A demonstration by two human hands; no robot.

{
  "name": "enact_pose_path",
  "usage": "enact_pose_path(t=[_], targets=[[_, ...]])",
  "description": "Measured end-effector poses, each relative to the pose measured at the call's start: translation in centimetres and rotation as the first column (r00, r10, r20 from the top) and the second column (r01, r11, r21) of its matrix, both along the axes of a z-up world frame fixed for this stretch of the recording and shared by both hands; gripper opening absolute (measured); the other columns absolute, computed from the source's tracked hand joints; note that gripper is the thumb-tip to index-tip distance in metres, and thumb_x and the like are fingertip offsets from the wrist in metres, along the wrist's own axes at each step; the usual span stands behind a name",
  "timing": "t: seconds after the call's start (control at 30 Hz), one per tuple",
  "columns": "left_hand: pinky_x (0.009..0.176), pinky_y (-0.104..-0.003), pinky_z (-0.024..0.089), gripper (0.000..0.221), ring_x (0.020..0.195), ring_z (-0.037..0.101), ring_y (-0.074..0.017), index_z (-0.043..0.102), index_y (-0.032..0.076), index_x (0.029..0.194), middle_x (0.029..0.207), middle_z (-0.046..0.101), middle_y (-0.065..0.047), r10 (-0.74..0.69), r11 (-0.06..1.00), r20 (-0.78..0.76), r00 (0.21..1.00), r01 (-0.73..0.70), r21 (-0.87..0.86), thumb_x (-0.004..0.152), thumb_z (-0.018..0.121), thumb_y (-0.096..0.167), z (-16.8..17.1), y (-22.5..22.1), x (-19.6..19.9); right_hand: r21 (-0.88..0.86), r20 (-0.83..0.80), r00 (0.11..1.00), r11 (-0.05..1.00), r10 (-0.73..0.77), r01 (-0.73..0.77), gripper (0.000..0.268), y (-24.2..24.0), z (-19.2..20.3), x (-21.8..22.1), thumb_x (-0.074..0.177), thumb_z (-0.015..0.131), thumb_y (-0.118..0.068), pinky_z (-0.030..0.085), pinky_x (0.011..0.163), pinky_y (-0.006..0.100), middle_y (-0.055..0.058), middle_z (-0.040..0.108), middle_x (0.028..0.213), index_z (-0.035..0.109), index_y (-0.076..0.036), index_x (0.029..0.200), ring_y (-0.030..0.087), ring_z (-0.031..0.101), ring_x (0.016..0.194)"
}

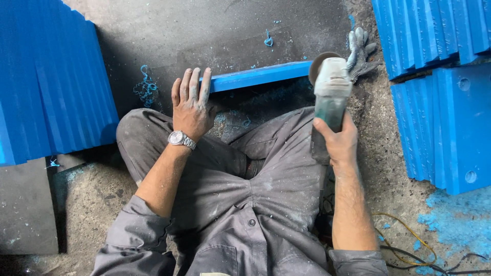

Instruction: Deburring and smoothing the edges of blue plastic blocks using a hand tool and an angle grinder.

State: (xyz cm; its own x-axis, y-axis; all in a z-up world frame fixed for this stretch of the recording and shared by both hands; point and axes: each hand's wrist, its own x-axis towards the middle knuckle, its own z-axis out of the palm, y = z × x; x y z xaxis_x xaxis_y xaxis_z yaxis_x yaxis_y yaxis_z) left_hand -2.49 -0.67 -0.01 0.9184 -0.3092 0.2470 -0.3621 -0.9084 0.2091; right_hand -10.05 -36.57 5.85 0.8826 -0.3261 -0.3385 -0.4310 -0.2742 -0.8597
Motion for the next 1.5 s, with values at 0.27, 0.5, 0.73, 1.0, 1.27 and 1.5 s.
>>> enact_pose_path(t=[0.27,0.5,0.73,1.0,1.27,1.5], targets=[[0.127,-0.051,0.017,0.100,0.152,0.033,-0.0344,0.034,0.009,0.164,0.161,0.042,-0.019,0.002,1.000,0.011,1.000,-0.002,0.001,0.084,0.083,0.042,-0.5,0.0,0.0,0.030,0.008,1.000,0.999,-0.024,0.024,0.068,2.2,1.1,0.2,0.079,0.084,-0.033,0.058,0.087,0.037,0.011,0.069,0.115,0.058,-0.003,0.134,0.020,0.070,0.100],[0.127,-0.048,0.020,0.094,0.153,0.035,-0.0313,0.034,0.013,0.166,0.162,0.043,-0.016,0.023,0.998,0.014,1.000,-0.024,0.064,0.086,0.080,0.032,0.0,0.0,-0.2,-0.031,0.118,0.940,0.948,0.319,-0.318,0.075,7.4,0.6,0.4,0.079,0.086,-0.038,0.053,0.099,0.036,0.013,0.071,0.123,0.058,-0.002,0.138,0.020,0.067,0.113],[0.126,-0.049,0.021,0.089,0.152,0.034,-0.0325,0.033,0.012,0.165,0.159,0.043,-0.017,0.013,0.996,0.032,0.999,-0.010,-0.084,0.090,0.078,0.028,0.0,0.1,-0.2,0.000,-0.004,0.999,0.999,0.043,-0.043,0.072,4.2,0.4,-0.5,0.078,0.085,-0.039,0.058,0.092,0.037,0.009,0.070,0.116,0.058,-0.004,0.136,0.021,0.069,0.107],[0.126,-0.049,0.018,0.088,0.151,0.034,-0.0326,0.034,0.010,0.162,0.158,0.043,-0.018,-0.001,0.994,0.002,1.000,0.001,-0.112,0.085,0.073,0.026,0.3,-0.1,0.0,-0.087,-0.024,0.984,0.980,0.177,-0.178,0.074,6.4,0.0,-0.4,0.077,0.085,-0.038,0.056,0.096,0.040,0.010,0.070,0.120,0.057,-0.005,0.137,0.021,0.069,0.110],[0.128,-0.046,0.018,0.088,0.153,0.035,-0.0296,0.034,0.013,0.166,0.160,0.044,-0.014,0.017,0.998,0.017,1.000,-0.018,0.065,0.087,0.073,0.023,0.3,-0.1,-0.2,0.023,0.083,0.957,0.960,0.277,-0.280,0.079,7.1,0.2,-0.1,0.077,0.087,-0.039,0.053,0.099,0.035,0.011,0.070,0.124,0.056,-0.003,0.141,0.019,0.067,0.114],[0.127,-0.049,0.018,0.092,0.151,0.035,-0.0340,0.034,0.011,0.165,0.159,0.044,-0.018,0.008,1.000,0.024,1.000,-0.009,0.005,0.088,0.078,0.035,-0.8,0.1,0.0,0.138,-0.020,0.985,0.975,-0.171,0.172,0.066,-1.9,0.8,0.1,0.082,0.082,-0.032,0.064,0.070,0.033,0.010,0.070,0.105,0.055,-0.003,0.134,0.018,0.073,0.081]])
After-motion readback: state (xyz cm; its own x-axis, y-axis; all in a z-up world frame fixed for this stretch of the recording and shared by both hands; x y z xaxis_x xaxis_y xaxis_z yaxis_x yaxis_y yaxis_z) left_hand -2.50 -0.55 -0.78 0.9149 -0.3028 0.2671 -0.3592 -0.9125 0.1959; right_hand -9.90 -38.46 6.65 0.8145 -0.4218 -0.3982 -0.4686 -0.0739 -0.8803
